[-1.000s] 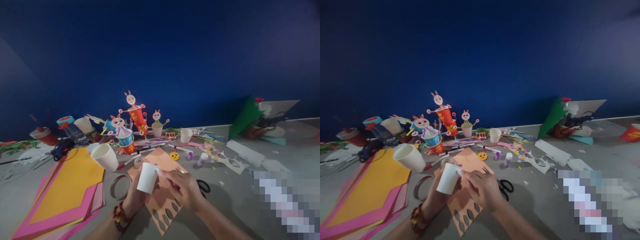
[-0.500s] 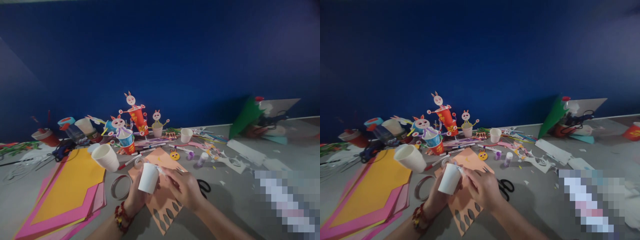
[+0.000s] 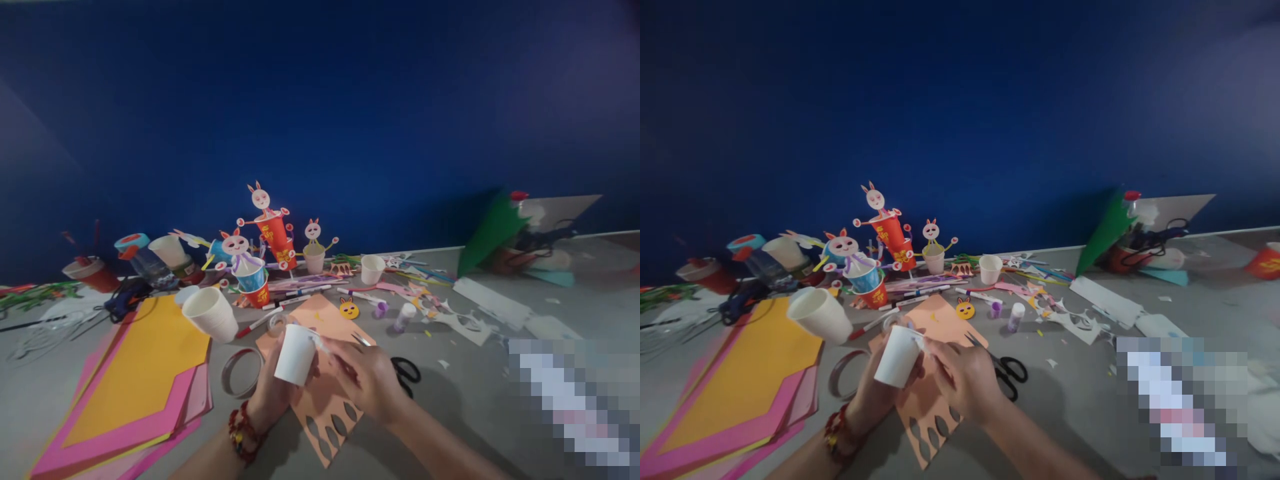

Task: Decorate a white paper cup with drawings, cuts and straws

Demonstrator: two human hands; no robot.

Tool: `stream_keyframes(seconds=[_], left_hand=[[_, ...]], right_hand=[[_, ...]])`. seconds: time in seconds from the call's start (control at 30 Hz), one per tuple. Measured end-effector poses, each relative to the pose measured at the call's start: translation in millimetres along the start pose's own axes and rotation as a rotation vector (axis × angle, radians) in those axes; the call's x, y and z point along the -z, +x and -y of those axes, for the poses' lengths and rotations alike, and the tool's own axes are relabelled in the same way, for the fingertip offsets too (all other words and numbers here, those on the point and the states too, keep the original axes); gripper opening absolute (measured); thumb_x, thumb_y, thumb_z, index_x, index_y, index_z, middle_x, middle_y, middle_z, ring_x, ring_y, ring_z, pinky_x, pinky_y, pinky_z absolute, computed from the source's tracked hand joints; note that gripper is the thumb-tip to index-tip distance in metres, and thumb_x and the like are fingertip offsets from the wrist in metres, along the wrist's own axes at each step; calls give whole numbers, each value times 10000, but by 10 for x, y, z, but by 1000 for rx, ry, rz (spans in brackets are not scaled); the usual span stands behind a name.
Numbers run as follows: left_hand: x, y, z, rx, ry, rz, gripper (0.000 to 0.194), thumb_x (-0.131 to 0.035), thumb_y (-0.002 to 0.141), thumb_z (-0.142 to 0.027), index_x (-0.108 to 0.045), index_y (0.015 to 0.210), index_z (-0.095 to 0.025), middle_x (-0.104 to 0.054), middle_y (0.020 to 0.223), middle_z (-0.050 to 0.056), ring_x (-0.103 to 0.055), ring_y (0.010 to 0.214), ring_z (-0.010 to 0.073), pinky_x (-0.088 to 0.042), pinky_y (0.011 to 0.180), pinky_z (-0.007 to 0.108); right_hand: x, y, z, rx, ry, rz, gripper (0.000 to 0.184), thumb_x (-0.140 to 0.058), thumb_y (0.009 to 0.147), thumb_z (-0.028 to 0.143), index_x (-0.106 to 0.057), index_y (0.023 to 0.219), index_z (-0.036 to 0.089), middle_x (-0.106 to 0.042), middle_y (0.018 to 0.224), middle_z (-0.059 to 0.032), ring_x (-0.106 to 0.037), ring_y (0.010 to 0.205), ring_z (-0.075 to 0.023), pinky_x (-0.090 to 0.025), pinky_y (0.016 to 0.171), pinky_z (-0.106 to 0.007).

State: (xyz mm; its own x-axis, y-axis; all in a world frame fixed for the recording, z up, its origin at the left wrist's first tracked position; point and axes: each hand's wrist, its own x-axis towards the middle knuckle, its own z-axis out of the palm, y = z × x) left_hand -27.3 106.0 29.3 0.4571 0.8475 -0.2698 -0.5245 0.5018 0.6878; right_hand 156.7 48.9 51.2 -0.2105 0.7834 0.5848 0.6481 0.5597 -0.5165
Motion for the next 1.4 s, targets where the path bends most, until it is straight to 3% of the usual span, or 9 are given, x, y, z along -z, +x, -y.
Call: stream_keyframes(seconds=[0.23,0.4,0.53,0.7,0.83,0.97,1.13,1.3,1.4], left_hand=[[23,-2,7,-9,-37,-38,460,-539,912,-484,-687,1100,-92,-738,719,96,-666,555,209,-470,486,265],[36,9,12,-77,-43,-12,457,-564,903,-466,-685,1100,-72,-724,715,97,-654,582,191,-472,520,249],[79,23,21,-40,-32,-36,453,-543,913,-479,-683,1119,-100,-743,764,97,-662,573,188,-460,508,248],[69,12,24,-46,-67,20,494,-553,903,-490,-685,1124,-68,-735,742,113,-665,615,204,-491,565,273],[59,8,21,-57,-36,-35,470,-566,899,-481,-695,1105,-78,-734,728,97,-651,562,197,-432,472,246],[106,40,34,-37,-53,15,518,-534,913,-499,-674,1142,-56,-728,731,115,-654,587,201,-481,545,276],[137,53,34,-29,-52,-35,491,-512,927,-498,-676,1140,-87,-735,759,103,-656,552,190,-457,492,257],[54,6,9,-43,-54,40,533,-514,919,-517,-682,1117,-52,-721,719,119,-653,571,195,-505,556,281],[39,-1,4,-62,-41,54,531,-524,912,-525,-676,1129,-65,-719,722,113,-645,556,192,-477,511,264]], right_hand=[[-18,-31,43,-3,1,45,330,-435,967,197,-610,1247,190,-721,738,-35,-604,522,-127,-401,525,-221],[-75,-48,129,146,18,126,316,-428,958,201,-626,1202,175,-680,651,-12,-592,517,-139,-328,483,-234],[-56,-30,117,37,14,79,314,-435,953,188,-633,1194,164,-662,635,-2,-544,469,-120,-332,492,-228],[-52,-37,123,165,11,147,317,-452,920,185,-650,1167,194,-668,638,-2,-578,514,-144,-306,488,-252],[-59,-41,125,99,9,106,314,-450,933,178,-638,1185,177,-666,648,-6,-573,519,-136,-330,506,-241],[-49,-35,103,184,6,145,306,-472,905,174,-660,1145,199,-670,641,2,-579,519,-143,-305,487,-252],[-23,-17,64,82,-9,50,312,-466,935,170,-642,1192,190,-696,699,-23,-593,541,-131,-339,518,-235],[-104,-78,93,254,2,147,356,-485,868,158,-645,1180,217,-714,745,-25,-606,559,-158,-295,474,-260],[-83,-53,74,267,49,117,366,-479,880,143,-627,1206,217,-711,756,-27,-608,578,-157,-322,486,-255]])
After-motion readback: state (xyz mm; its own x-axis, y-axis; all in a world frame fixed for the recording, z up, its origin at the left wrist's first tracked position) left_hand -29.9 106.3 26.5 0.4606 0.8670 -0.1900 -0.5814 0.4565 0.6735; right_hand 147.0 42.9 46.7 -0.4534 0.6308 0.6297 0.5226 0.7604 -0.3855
